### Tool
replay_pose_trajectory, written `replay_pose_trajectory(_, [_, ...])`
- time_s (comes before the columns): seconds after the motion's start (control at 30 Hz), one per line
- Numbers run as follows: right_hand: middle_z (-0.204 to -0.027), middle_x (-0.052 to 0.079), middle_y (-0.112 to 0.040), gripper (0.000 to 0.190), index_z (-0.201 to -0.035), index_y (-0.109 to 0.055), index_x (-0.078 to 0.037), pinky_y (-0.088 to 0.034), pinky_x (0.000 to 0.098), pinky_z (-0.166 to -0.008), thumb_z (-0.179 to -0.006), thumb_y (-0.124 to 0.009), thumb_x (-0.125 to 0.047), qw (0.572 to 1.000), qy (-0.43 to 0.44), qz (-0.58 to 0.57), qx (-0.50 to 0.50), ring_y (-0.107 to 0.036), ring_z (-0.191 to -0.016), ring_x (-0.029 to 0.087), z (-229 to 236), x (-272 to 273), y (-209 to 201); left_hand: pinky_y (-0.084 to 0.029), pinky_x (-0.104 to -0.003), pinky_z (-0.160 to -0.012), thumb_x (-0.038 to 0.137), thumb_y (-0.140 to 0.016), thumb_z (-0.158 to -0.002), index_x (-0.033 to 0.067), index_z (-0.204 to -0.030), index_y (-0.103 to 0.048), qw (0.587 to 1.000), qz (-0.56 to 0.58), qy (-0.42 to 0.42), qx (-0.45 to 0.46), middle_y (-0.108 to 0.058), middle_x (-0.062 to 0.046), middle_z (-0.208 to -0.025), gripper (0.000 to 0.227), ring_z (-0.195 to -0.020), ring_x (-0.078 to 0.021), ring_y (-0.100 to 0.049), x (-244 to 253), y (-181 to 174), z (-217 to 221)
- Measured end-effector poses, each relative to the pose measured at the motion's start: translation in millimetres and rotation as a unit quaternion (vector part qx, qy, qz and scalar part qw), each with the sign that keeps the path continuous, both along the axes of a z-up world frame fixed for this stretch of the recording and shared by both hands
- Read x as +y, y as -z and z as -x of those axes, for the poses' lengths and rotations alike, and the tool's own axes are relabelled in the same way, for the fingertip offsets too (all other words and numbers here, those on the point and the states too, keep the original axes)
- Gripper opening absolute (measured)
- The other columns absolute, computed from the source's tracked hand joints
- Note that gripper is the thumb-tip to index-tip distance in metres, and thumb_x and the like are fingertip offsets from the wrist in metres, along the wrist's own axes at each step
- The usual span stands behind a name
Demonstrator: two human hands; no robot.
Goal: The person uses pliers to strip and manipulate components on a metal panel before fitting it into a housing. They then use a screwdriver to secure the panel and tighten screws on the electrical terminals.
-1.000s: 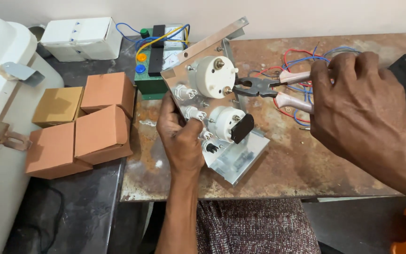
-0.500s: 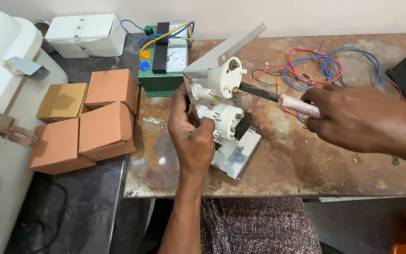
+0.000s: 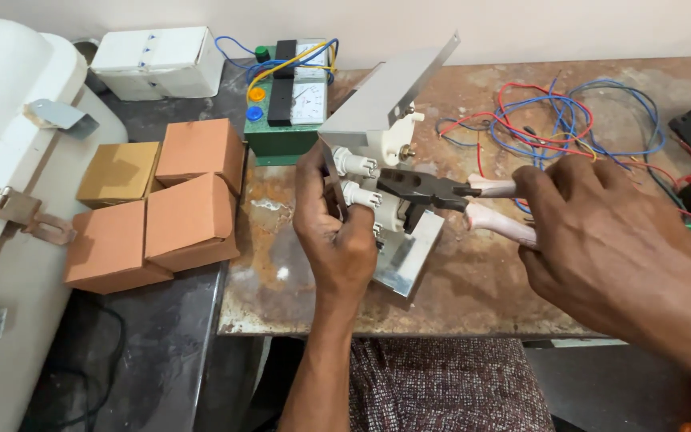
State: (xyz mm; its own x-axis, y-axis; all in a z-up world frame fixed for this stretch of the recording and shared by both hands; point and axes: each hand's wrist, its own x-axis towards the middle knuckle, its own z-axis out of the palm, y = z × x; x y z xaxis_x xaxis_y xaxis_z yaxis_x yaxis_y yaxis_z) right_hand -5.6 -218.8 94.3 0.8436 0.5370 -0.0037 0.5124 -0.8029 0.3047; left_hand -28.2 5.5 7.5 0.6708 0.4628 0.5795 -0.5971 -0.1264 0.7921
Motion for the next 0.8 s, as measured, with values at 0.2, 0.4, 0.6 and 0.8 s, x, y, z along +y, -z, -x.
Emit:
replay_pose_trajectory(0.2, [-0.098,0.018,-0.062,0.052,-0.122,-0.056,-0.001,-0.059,0.0447,-0.074,-0.085,-0.065,-0.035,1.0,0.001,0.008,-0.026,-0.067,-0.09,0.034,6.6,5.3,-2.9,-0.057,-0.029,-0.093,-0.007,-0.05,-0.083,-0.0035,-0.143,-0.051,1.0,-0.005,-0.006,0.019,-0.06,-0.012,-0.125,0.06,-0.106,-0.0178,-0.066,-2.8,-2.8,2.9])
replay_pose_trajectory(0.4, [-0.098,0.021,-0.062,0.054,-0.118,-0.058,0.0,-0.058,0.0406,-0.053,-0.081,-0.064,-0.039,0.992,-0.029,0.021,-0.121,-0.067,-0.09,0.035,9.4,8.5,-0.5,-0.056,-0.029,-0.092,-0.007,-0.051,-0.086,-0.0037,-0.141,-0.053,0.999,-0.032,-0.026,0.02,-0.06,-0.011,-0.124,0.055,-0.106,-0.0174,-0.065,-5.8,-7.0,4.2])
replay_pose_trajectory(0.6, [-0.098,0.016,-0.062,0.05,-0.125,-0.058,-0.006,-0.058,0.0399,-0.059,-0.091,-0.06,-0.043,0.996,0.058,0.069,0.012,-0.069,-0.084,0.027,11.4,18.8,-12.9,-0.052,-0.028,-0.083,-0.007,-0.049,-0.083,-0.0034,-0.139,-0.054,0.996,-0.064,-0.045,0.035,-0.058,-0.011,-0.119,0.057,-0.095,-0.0163,-0.06,-3.9,-6.7,6.1])
replay_pose_trajectory(0.8, [-0.093,0.005,-0.071,0.04,-0.127,-0.071,-0.013,-0.055,0.0353,-0.075,-0.092,-0.067,-0.032,0.884,0.176,-0.079,0.427,-0.066,-0.078,0.014,-26.2,10.8,-17.3,-0.053,-0.033,-0.097,-0.01,-0.049,-0.08,-0.0047,-0.132,-0.052,0.981,-0.171,-0.09,-0.017,-0.056,-0.014,-0.125,0.052,-0.112,-0.0227,-0.06,-1.3,-6.9,6.6])
